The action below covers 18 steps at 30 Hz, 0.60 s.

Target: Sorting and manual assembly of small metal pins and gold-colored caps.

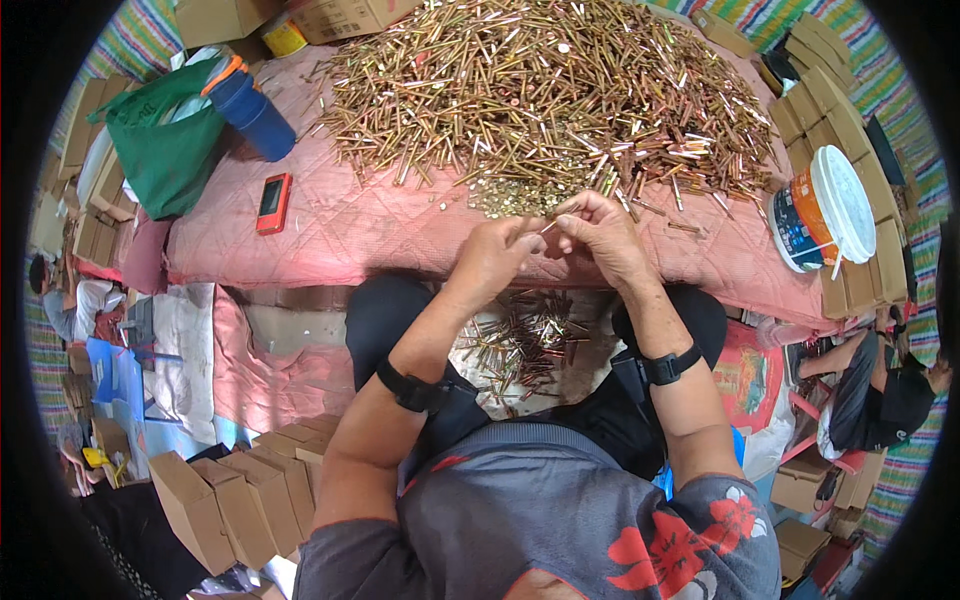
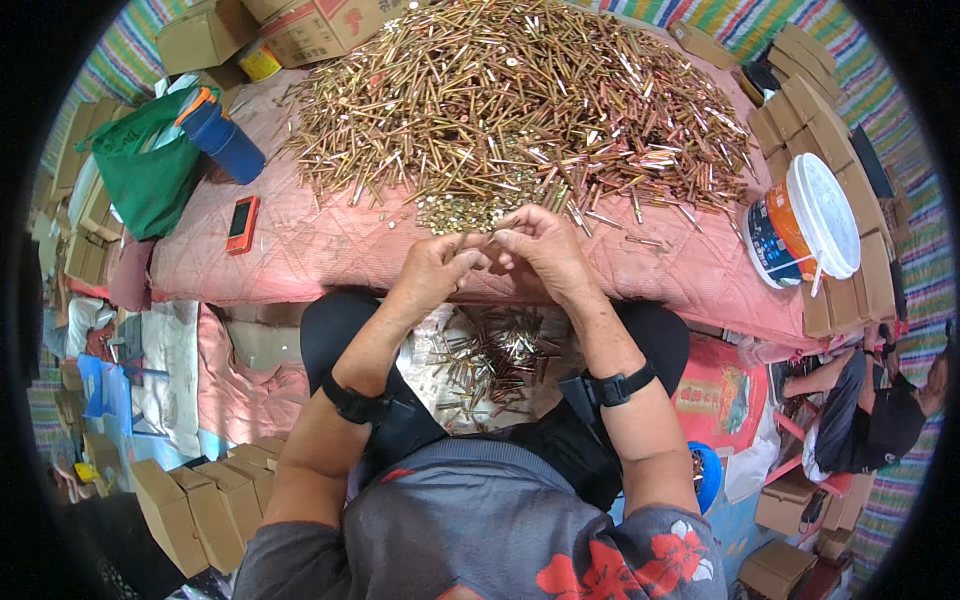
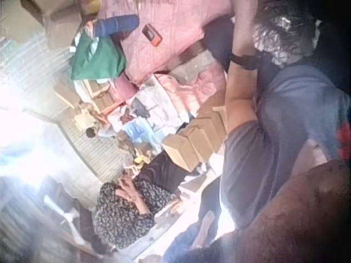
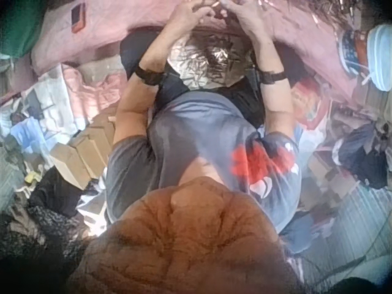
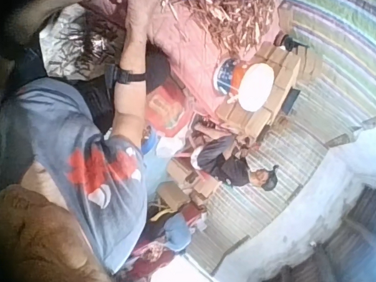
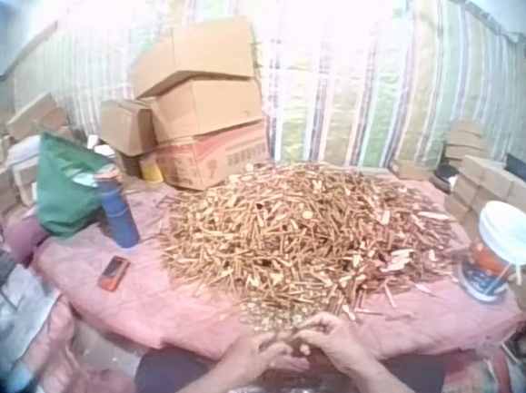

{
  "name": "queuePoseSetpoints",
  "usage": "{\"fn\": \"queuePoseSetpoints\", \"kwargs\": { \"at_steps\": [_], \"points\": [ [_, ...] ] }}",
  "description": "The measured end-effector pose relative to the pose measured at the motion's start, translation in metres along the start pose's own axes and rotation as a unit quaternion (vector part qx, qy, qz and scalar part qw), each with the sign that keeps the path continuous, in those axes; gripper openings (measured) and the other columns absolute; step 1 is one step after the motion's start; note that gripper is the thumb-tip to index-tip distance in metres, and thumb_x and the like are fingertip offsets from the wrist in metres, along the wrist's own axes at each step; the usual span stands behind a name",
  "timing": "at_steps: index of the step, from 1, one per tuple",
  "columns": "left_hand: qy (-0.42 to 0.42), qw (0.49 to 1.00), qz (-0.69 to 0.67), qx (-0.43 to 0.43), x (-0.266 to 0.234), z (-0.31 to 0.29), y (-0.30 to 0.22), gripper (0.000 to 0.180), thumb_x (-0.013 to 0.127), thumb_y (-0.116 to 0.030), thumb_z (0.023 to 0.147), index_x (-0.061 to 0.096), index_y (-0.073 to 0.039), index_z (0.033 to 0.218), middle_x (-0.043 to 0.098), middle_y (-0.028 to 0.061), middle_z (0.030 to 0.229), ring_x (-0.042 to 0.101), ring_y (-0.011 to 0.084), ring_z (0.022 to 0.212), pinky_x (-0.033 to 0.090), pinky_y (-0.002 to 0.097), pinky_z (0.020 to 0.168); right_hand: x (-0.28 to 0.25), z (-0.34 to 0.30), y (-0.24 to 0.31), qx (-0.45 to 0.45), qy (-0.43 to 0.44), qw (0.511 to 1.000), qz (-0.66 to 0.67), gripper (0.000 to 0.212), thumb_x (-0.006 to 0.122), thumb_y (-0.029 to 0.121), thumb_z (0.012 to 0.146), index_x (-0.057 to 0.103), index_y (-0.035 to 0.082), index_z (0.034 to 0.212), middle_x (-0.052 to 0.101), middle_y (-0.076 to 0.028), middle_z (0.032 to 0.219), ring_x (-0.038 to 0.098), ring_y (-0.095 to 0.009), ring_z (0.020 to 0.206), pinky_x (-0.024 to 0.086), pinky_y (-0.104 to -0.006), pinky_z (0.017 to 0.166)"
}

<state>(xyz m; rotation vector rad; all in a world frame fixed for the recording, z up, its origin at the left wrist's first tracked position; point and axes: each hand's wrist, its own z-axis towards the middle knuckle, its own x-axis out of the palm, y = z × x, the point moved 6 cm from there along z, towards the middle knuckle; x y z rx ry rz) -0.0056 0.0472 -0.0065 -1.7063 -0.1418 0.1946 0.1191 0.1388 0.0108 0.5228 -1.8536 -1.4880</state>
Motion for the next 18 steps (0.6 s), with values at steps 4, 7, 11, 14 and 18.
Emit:
{"fn": "queuePoseSetpoints", "kwargs": {
  "at_steps": [4,7,11,14,18],
  "points": [
    [0.05,0.988,-0.136,-0.045,0.002,-0.003,0.003,0.026,0.06,-0.014,0.091,0.059,0.002,0.113,0.065,0.0041,0.084,0.05,0.0036,0.06,0.039,0.0169,0.05,0.003,0.002,-0.003,-0.003,0.028,1.0,-0.012,0.01,0.065,0.005,0.086,0.06,0.001,0.092,0.063,-0.003,0.076,0.057,-0.007,0.061,0.048,-0.0193,0.056],
    [0.049,0.99,-0.124,-0.051,0.005,-0.003,0.008,0.023,0.06,-0.012,0.091,0.06,0.001,0.109,0.065,0.0045,0.083,0.05,0.0037,0.06,0.039,0.016,0.052,0.003,-0.001,-0.001,-0.015,0.047,0.998,-0.039,0.008,0.066,0.006,0.085,0.061,0.001,0.09,0.062,-0.002,0.075,0.056,-0.006,0.061,0.047,-0.0186,0.056],
    [0.06,0.985,-0.159,-0.043,0.007,0.0,0.009,0.02,0.06,-0.012,0.091,0.06,-0.001,0.108,0.065,0.0043,0.083,0.05,0.0035,0.06,0.039,0.0158,0.052,0.001,-0.004,0.001,-0.016,0.048,0.998,-0.03,0.009,0.066,0.006,0.086,0.062,0.001,0.091,0.062,-0.001,0.076,0.055,-0.005,0.063,0.046,-0.0192,0.058],
    [0.047,0.991,-0.125,-0.008,0.008,0.002,0.005,0.02,0.06,-0.013,0.091,0.06,-0.002,0.108,0.065,0.004,0.081,0.05,0.0033,0.06,0.039,0.0159,0.052,-0.002,-0.007,0.008,-0.035,0.012,0.999,-0.034,0.009,0.066,0.008,0.086,0.062,0.001,0.092,0.061,0.0,0.076,0.054,-0.005,0.064,0.045,-0.019,0.058],
    [0.039,0.994,-0.1,0.001,0.013,0.004,0.004,0.019,0.059,-0.013,0.092,0.06,-0.001,0.107,0.065,0.0042,0.081,0.049,0.0029,0.059,0.039,0.0158,0.052,-0.016,-0.007,0.01,-0.039,0.002,0.999,-0.024,0.009,0.064,0.009,0.088,0.063,0.002,0.093,0.06,0.001,0.075,0.052,-0.004,0.062,0.043,-0.0184,0.056]
  ]
}}
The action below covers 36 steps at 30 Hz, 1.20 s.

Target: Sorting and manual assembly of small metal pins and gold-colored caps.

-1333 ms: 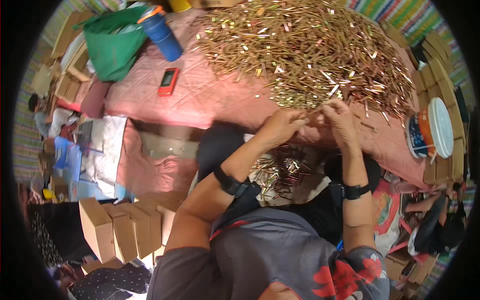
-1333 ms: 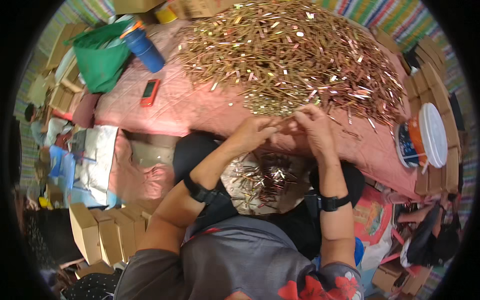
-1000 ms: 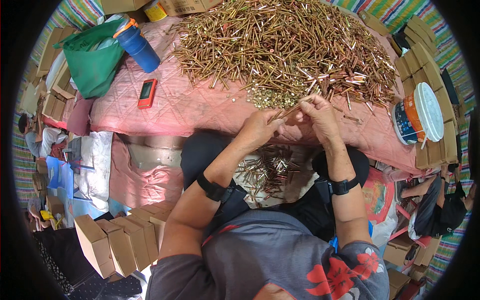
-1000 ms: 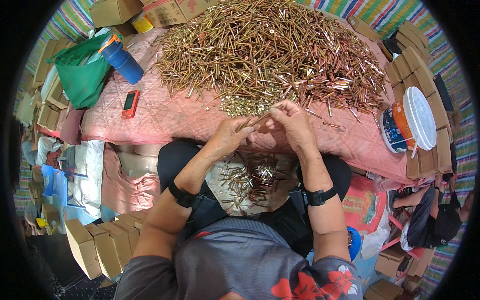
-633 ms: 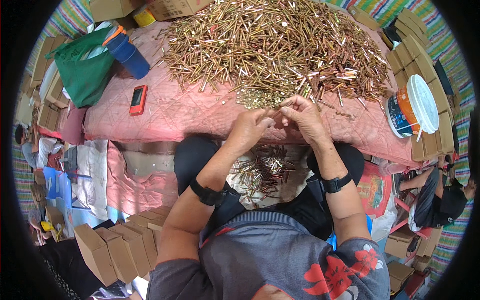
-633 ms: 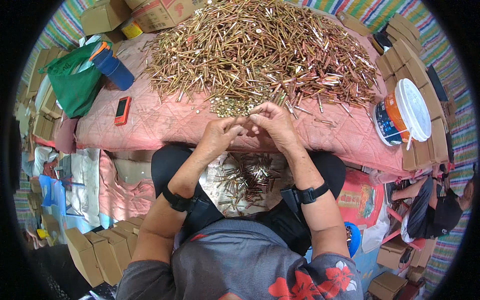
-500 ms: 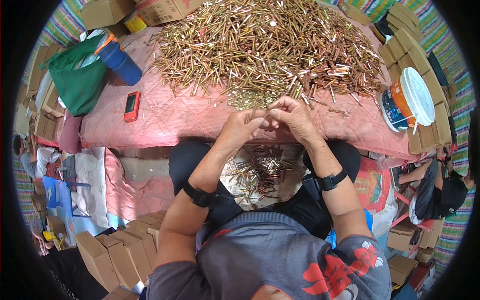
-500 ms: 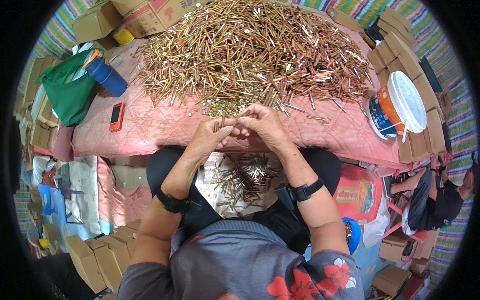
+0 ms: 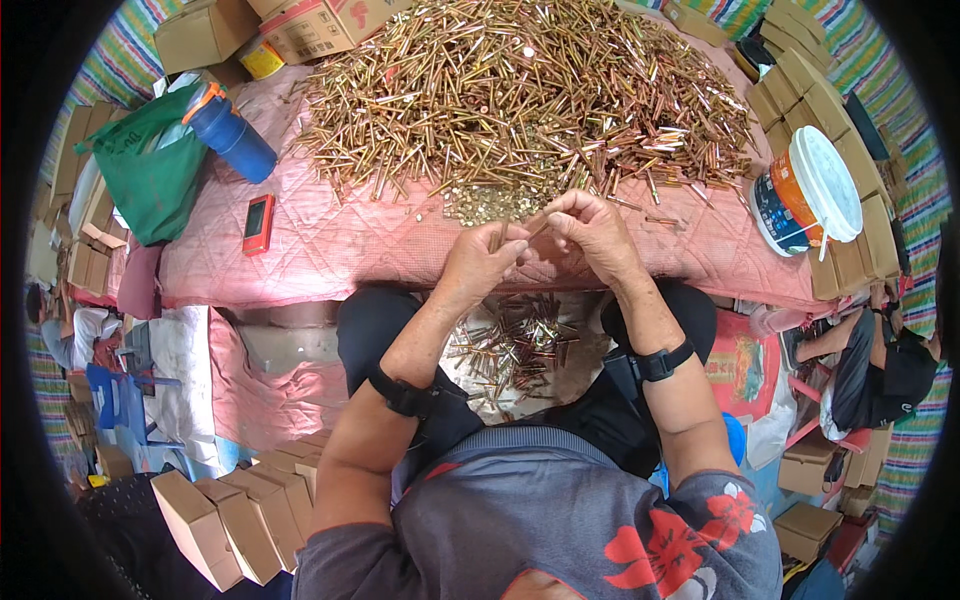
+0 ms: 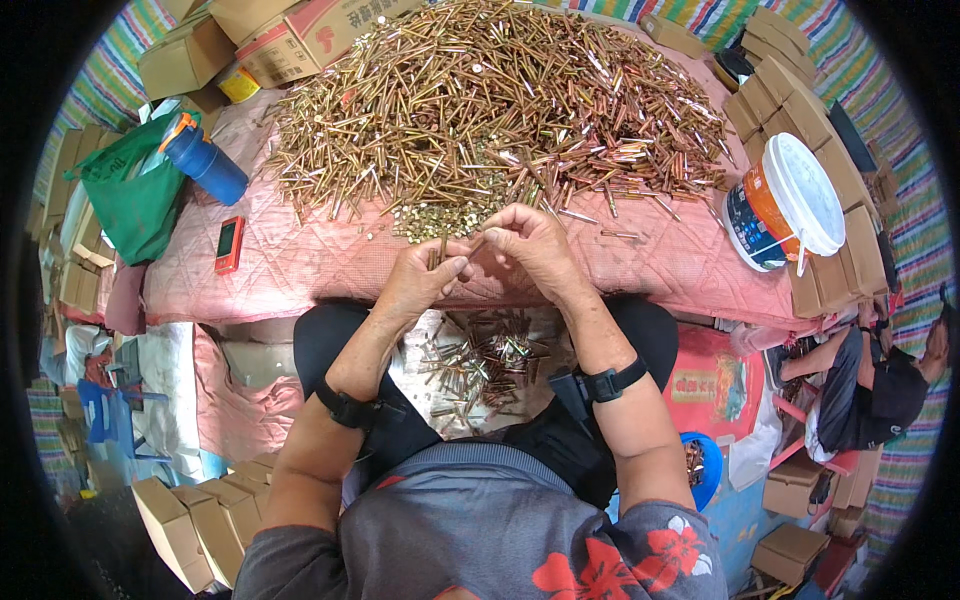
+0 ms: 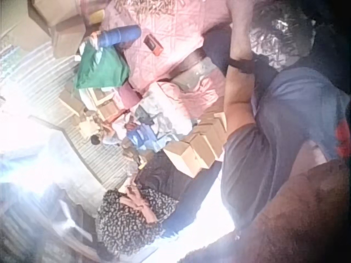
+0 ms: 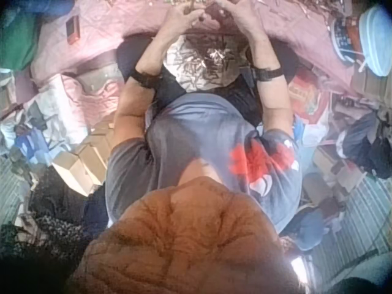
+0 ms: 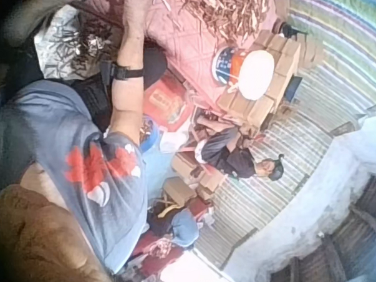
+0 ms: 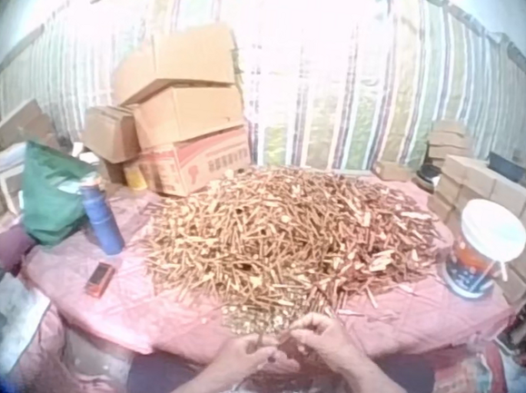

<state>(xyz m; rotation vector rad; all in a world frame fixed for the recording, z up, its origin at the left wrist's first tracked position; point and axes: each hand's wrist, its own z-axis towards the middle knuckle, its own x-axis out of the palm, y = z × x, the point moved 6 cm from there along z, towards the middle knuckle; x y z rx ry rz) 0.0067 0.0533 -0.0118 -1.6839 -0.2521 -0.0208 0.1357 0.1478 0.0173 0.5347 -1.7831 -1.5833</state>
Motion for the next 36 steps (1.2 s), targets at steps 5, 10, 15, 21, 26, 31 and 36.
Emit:
{"fn": "queuePoseSetpoints", "kwargs": {
  "at_steps": [5,10,15,21,26,31,36],
  "points": [
    [0.008,1.0,-0.028,0.011,0.002,0.0,-0.001,0.021,0.059,-0.012,0.092,0.06,-0.001,0.109,0.066,0.0045,0.083,0.048,0.0021,0.059,0.038,0.0159,0.051,0.011,-0.002,0.005,0.005,0.01,0.999,-0.033,0.008,0.062,0.01,0.089,0.062,0.002,0.092,0.06,0.002,0.076,0.052,-0.004,0.062,0.043,-0.0185,0.055],
    [0.004,0.998,-0.048,0.037,0.005,-0.001,-0.01,0.023,0.059,-0.013,0.093,0.061,-0.001,0.113,0.062,-0.0002,0.081,0.045,0.0009,0.058,0.035,0.0157,0.05,0.024,-0.009,0.029,-0.128,-0.028,0.971,-0.202,0.011,0.063,0.011,0.088,0.06,0.001,0.091,0.061,0.0,0.075,0.054,-0.008,0.06,0.043,-0.022,0.054],
    [-0.178,0.981,-0.06,0.056,-0.021,0.002,-0.019,0.022,0.058,-0.012,0.093,0.061,-0.002,0.112,0.062,-0.0001,0.08,0.042,0.0017,0.055,0.032,0.0156,0.046,0.037,0.0,0.019,-0.259,-0.024,0.856,-0.446,0.011,0.065,0.01,0.084,0.057,0.002,0.085,0.062,-0.011,0.077,0.058,-0.016,0.062,0.046,-0.0288,0.058],
    [-0.174,0.978,-0.103,0.052,-0.022,0.003,-0.004,0.02,0.058,-0.011,0.092,0.062,0.0,0.108,0.065,0.005,0.088,0.042,0.0023,0.054,0.032,0.0151,0.045,0.01,0.002,0.013,-0.095,-0.105,0.938,-0.317,0.007,0.064,0.006,0.085,0.059,0.001,0.085,0.062,-0.009,0.067,0.06,-0.013,0.063,0.046,-0.0279,0.057],
    [-0.155,0.982,-0.096,0.046,-0.023,0.007,0.002,0.02,0.057,-0.013,0.093,0.063,0.0,0.108,0.066,0.004,0.087,0.044,0.0021,0.056,0.034,0.0155,0.047,0.005,0.006,0.018,-0.127,0.008,0.94,-0.316,0.005,0.061,0.003,0.086,0.063,-0.001,0.089,0.062,-0.004,0.081,0.06,-0.009,0.08,0.049,-0.0234,0.067],
    [-0.147,0.987,-0.045,0.052,-0.013,0.007,-0.004,0.02,0.058,-0.013,0.092,0.063,-0.001,0.107,0.067,0.0037,0.084,0.047,0.002,0.058,0.037,0.0164,0.05,0.019,0.007,0.011,-0.113,0.027,0.986,-0.121,0.021,0.058,0.004,0.09,0.059,0.0,0.11,0.058,-0.001,0.094,0.056,-0.008,0.086,0.047,-0.0224,0.073],
    [-0.151,0.985,-0.07,0.044,-0.013,0.006,-0.006,0.019,0.058,-0.013,0.092,0.064,-0.001,0.106,0.063,0.0003,0.077,0.043,0.0016,0.054,0.035,0.0166,0.047,0.034,0.012,0.008,-0.084,-0.018,0.994,-0.062,0.028,0.054,0.017,0.095,0.054,0.003,0.119,0.052,0.004,0.079,0.047,-0.003,0.069,0.04,-0.0184,0.06]
  ]
}}
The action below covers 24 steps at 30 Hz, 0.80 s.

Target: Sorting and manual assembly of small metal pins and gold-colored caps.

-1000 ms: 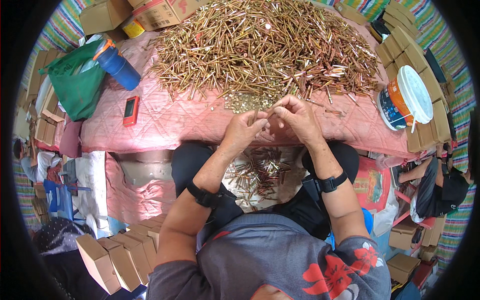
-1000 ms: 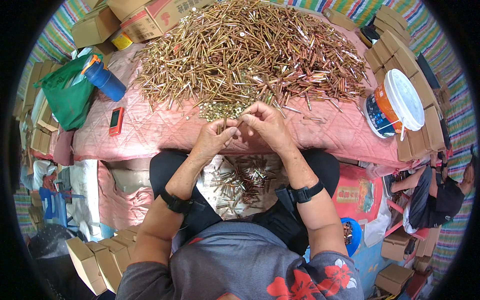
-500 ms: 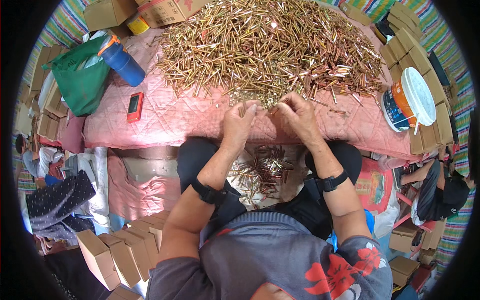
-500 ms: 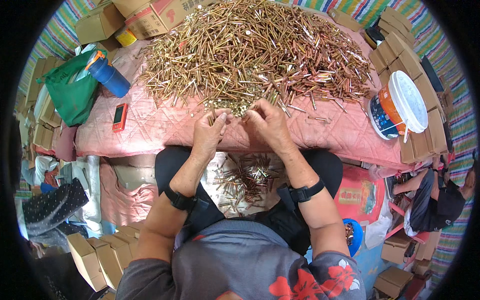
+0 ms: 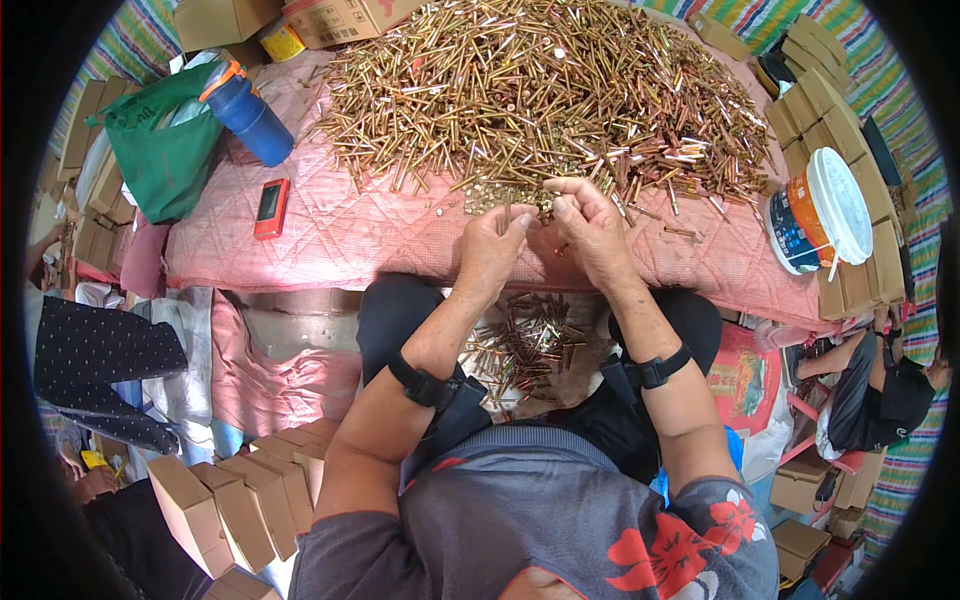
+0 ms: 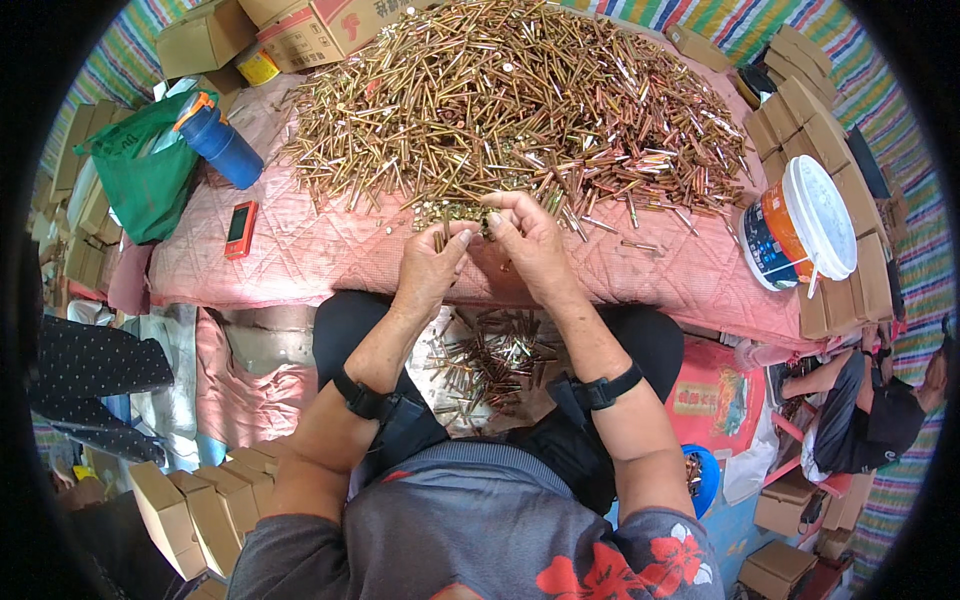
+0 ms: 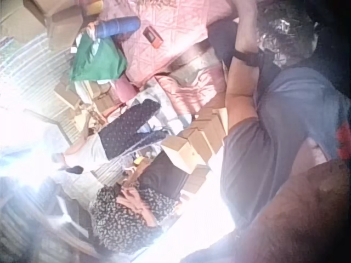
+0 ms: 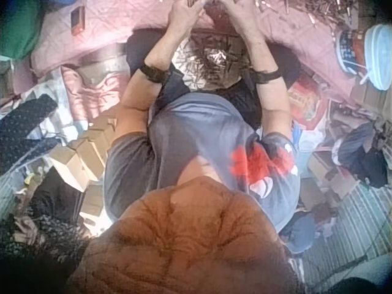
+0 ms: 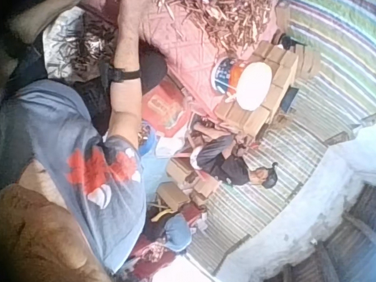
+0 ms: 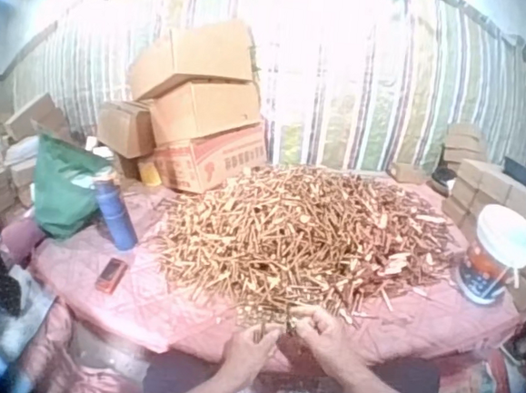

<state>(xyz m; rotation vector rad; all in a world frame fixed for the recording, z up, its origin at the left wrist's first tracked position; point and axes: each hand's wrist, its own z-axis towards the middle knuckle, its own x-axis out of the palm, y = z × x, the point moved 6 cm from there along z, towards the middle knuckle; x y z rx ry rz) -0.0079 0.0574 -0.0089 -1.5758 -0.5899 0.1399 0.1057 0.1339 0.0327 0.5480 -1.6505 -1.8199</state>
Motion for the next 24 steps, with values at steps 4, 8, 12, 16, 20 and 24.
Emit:
{"fn": "queuePoseSetpoints", "kwargs": {
  "at_steps": [4,8,12,16,20,24],
  "points": [
    [-0.008,1.0,-0.003,-0.008,-0.002,0.0,-0.002,0.017,0.058,-0.012,0.092,0.064,-0.002,0.103,0.055,-0.0041,0.068,0.04,0.0013,0.051,0.032,0.0169,0.043,0.017,-0.003,0.004,-0.017,-0.021,1.0,0.006,0.029,0.057,0.01,0.093,0.052,0.002,0.12,0.047,0.008,0.07,0.041,0.001,0.063,0.034,-0.015,0.055],
    [-0.045,0.998,-0.034,-0.009,-0.006,-0.001,-0.007,0.016,0.057,-0.011,0.093,0.064,-0.002,0.104,0.052,-0.0047,0.066,0.04,0.0011,0.052,0.031,0.0171,0.043,0.03,-0.005,0.039,-0.104,-0.039,0.994,-0.022,0.031,0.058,0.003,0.09,0.052,0.002,0.12,0.039,0.009,0.067,0.036,0.0,0.06,0.032,-0.0154,0.053],
    [-0.057,0.997,-0.053,-0.005,-0.004,-0.001,-0.005,0.016,0.055,-0.009,0.093,0.062,-0.001,0.105,0.056,-0.0019,0.07,0.04,0.0012,0.051,0.031,0.0173,0.043,0.019,0.008,-0.012,-0.043,-0.006,0.992,-0.12,0.028,0.056,0.003,0.09,0.054,0.003,0.118,0.042,0.01,0.066,0.036,0.0,0.056,0.032,-0.0159,0.051],
    [-0.053,0.996,-0.074,-0.005,-0.01,-0.002,-0.006,0.017,0.055,-0.008,0.094,0.062,0.001,0.105,0.063,0.0027,0.08,0.044,0.0022,0.055,0.034,0.0167,0.046,0.008,0.001,-0.011,0.006,-0.074,0.997,0.006,0.024,0.055,0.009,0.092,0.055,0.004,0.116,0.044,0.01,0.064,0.037,0.0,0.053,0.03,-0.0174,0.046],
    [-0.004,0.999,-0.032,0.007,-0.002,-0.004,0.001,0.019,0.059,-0.01,0.091,0.062,0.001,0.106,0.065,0.0027,0.085,0.052,0.003,0.066,0.042,0.0171,0.056,-0.002,0.008,-0.004,-0.011,-0.026,0.966,0.256,0.028,0.045,0.017,0.099,0.048,-0.001,0.12,0.038,0.004,0.068,0.034,-0.006,0.056,0.035,-0.0208,0.054],
    [0.061,0.993,0.092,0.048,0.014,-0.006,0.005,0.02,0.066,-0.013,0.088,0.062,-0.001,0.102,0.063,0.0002,0.083,0.052,0.0017,0.07,0.043,0.0177,0.059,0.0,0.007,-0.018,0.035,-0.064,0.936,0.345,0.029,0.04,0.018,0.101,0.046,-0.003,0.121,0.038,0.0,0.074,0.037,-0.01,0.066,0.038,-0.0265,0.063]
  ]
}}
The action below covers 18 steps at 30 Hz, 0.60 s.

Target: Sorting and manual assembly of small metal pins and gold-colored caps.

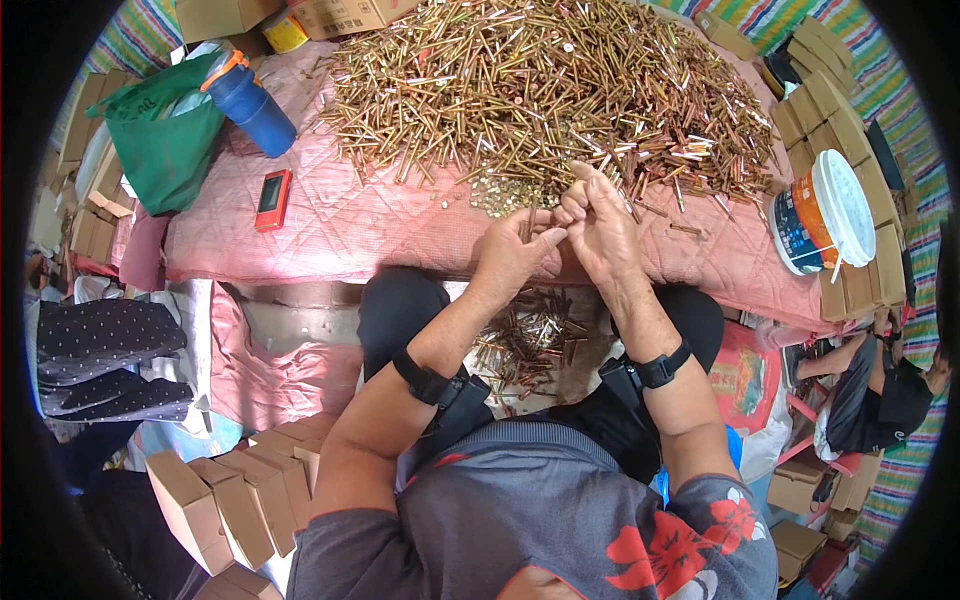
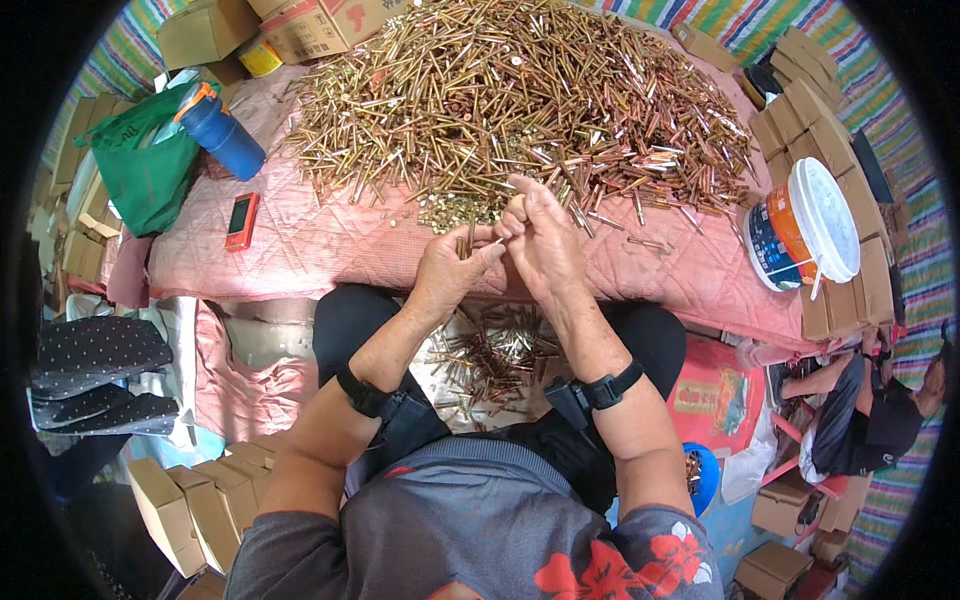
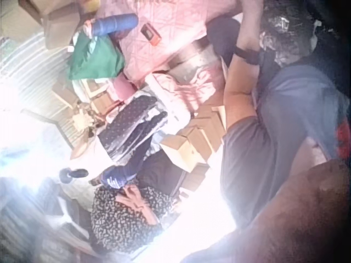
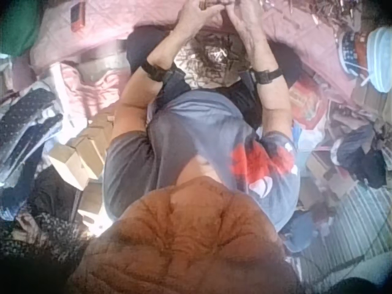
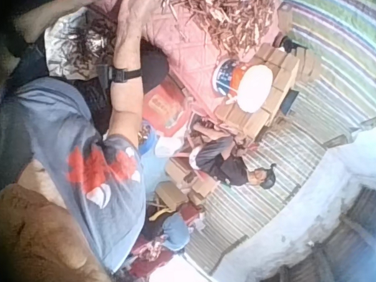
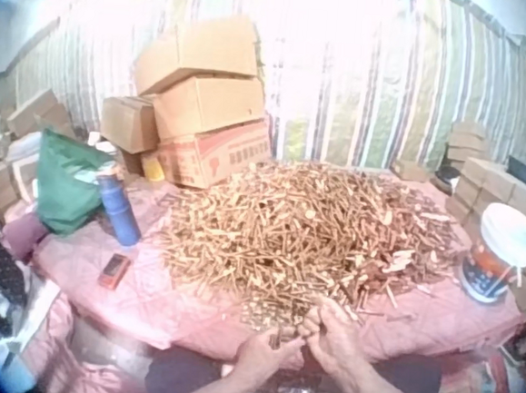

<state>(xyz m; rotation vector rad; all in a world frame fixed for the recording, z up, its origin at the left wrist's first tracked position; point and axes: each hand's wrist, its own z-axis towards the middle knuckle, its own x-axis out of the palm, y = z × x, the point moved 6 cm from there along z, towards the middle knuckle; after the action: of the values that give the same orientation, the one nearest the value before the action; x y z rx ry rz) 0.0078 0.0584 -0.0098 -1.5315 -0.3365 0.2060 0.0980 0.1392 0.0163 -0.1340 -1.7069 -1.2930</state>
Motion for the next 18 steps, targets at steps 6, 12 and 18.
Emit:
{"fn": "queuePoseSetpoints", "kwargs": {
  "at_steps": [6,12,18],
  "points": [
    [0.003,0.988,-0.135,-0.079,0.002,0.001,0.003,0.012,0.064,-0.014,0.089,0.058,-0.004,0.091,0.061,0.0013,0.076,0.044,0.0014,0.055,0.035,0.0163,0.048,0.007,-0.004,0.0,-0.019,0.033,0.994,-0.099,0.03,0.047,0.021,0.099,0.049,0.0,0.121,0.055,-0.005,0.099,0.054,-0.014,0.095,0.046,-0.0259,0.077],
    [0.035,0.965,-0.249,-0.07,-0.021,0.007,-0.003,0.018,0.058,-0.019,0.094,0.057,-0.001,0.096,0.061,0.002,0.077,0.037,0.0018,0.05,0.027,0.0171,0.044,-0.041,0.001,0.054,-0.051,-0.054,0.936,-0.343,0.015,0.054,0.01,0.094,0.06,0.004,0.106,0.06,0.001,0.083,0.057,-0.007,0.074,0.048,-0.0201,0.06],
    [0.008,0.944,-0.317,-0.086,-0.032,0.007,-0.004,0.024,0.058,-0.018,0.093,0.055,0.0,0.108,0.06,0.001,0.078,0.037,0.0011,0.05,0.024,0.016,0.042,-0.023,-0.008,0.039,-0.096,0.018,0.844,-0.528,0.006,0.062,0.003,0.085,0.066,0.002,0.09,0.062,-0.003,0.076,0.059,-0.011,0.069,0.048,-0.0241,0.06]
  ]
}}
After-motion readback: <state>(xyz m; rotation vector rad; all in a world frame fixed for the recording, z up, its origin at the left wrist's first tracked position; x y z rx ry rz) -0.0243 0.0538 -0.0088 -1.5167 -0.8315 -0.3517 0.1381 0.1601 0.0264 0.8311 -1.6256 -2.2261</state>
